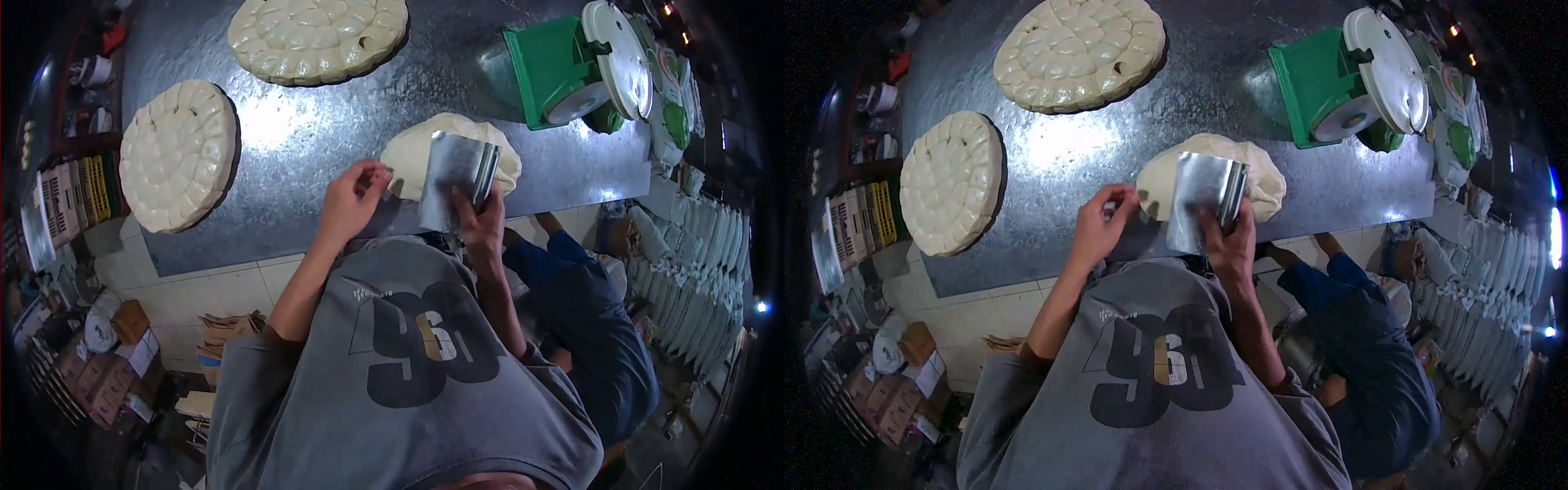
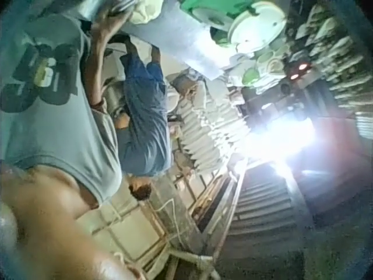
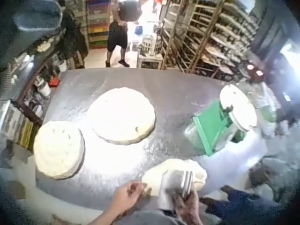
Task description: Kneading, weighing, and shaping dough into small portions on a metal table in a bakery.
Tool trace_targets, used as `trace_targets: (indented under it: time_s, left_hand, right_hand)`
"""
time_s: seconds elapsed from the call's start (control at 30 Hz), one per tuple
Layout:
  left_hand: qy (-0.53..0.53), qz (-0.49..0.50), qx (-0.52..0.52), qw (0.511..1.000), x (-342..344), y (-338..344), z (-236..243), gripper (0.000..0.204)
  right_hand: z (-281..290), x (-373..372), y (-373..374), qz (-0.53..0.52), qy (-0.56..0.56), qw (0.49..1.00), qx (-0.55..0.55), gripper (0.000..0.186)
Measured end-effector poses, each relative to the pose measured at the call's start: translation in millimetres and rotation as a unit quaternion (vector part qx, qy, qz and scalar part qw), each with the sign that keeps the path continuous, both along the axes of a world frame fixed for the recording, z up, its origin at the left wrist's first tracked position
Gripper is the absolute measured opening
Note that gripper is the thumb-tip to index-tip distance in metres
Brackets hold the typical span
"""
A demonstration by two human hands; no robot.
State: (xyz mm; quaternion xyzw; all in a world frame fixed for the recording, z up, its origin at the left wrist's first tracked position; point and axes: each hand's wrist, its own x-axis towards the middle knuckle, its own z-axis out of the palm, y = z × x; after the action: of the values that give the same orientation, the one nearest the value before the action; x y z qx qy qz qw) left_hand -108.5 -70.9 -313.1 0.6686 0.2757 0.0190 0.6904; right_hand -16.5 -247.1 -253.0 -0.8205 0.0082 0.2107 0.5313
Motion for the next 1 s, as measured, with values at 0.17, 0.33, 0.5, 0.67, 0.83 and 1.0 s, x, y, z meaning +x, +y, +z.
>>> trace_targets:
  time_s: [0.17, 0.33, 0.5, 0.67, 0.83, 1.0]
  left_hand:
    - [-0.194, -0.067, 0.235, 0.950, 45.4, 21.0, -55.7, 0.048]
    - [-0.121, -0.146, 0.181, 0.965, 50.9, 32.5, -77.6, 0.050]
    - [-0.136, -0.139, 0.140, 0.971, 45.7, 42.1, -78.3, 0.047]
    - [-0.113, -0.087, 0.094, 0.985, 27.6, 33.7, -85.3, 0.038]
    - [-0.012, -0.101, 0.137, 0.985, -20.4, 23.3, -62.8, 0.033]
    - [0.243, -0.204, 0.392, 0.864, -51.1, 31.1, -26.6, 0.054]
  right_hand:
    - [-13.6, 14.6, 31.6, 0.084, -0.190, 0.950, -0.234, 0.029]
    - [-23.4, 11.9, 71.3, 0.133, -0.116, 0.892, -0.417, 0.038]
    - [-45.8, -1.8, 95.9, 0.113, -0.084, 0.878, -0.457, 0.048]
    - [-81.7, 4.2, 110.9, 0.121, -0.155, 0.880, -0.433, 0.039]
    - [-88.2, 20.5, 116.0, 0.118, -0.140, 0.899, -0.398, 0.036]
    - [-42.8, 17.1, 77.1, 0.039, -0.180, 0.950, -0.253, 0.034]
